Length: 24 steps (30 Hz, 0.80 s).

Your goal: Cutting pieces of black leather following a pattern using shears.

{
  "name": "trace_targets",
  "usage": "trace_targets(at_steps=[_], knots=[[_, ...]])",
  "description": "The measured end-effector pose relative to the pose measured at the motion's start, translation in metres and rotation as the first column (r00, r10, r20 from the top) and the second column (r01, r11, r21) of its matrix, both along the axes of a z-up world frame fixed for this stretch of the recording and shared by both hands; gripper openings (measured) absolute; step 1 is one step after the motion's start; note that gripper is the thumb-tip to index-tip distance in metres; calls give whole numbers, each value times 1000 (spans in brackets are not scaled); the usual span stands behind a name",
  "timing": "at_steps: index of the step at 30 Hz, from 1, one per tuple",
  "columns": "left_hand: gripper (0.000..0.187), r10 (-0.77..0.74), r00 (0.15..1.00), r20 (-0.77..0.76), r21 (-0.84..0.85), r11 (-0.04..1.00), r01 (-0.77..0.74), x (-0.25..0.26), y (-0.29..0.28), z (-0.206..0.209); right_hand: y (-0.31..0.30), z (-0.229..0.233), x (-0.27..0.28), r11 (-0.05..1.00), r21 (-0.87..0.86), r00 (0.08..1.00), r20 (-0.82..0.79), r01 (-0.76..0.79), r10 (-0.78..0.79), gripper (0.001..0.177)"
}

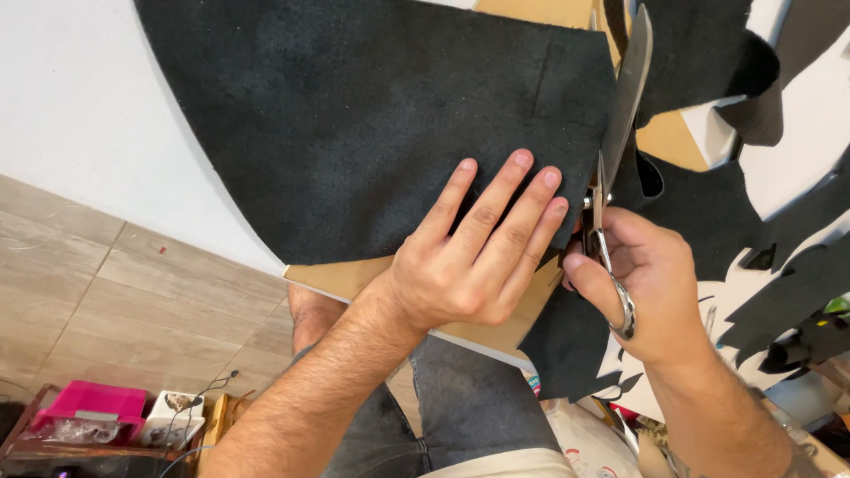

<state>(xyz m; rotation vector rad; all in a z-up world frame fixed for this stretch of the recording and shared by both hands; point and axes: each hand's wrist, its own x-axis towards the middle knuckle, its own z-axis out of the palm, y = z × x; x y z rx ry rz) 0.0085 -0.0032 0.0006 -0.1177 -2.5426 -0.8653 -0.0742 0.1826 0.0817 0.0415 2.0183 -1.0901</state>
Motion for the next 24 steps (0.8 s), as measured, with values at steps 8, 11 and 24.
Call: trace_targets(at_steps=[8,11,24], knots=[[25,6,1000,-16,-9,1000,-6,1,1,0,-14,4,7,983,130,962,-223,-127,154,15],[24,31,999,-30,-17,999,-32,0,0,1,-12,-2,10,994,90,980,-178,-69,85,12],[16,183,973,143,-227,963,-148,41,-38,42,7,-3,133,957,-180,961,200,228,-192,22]])
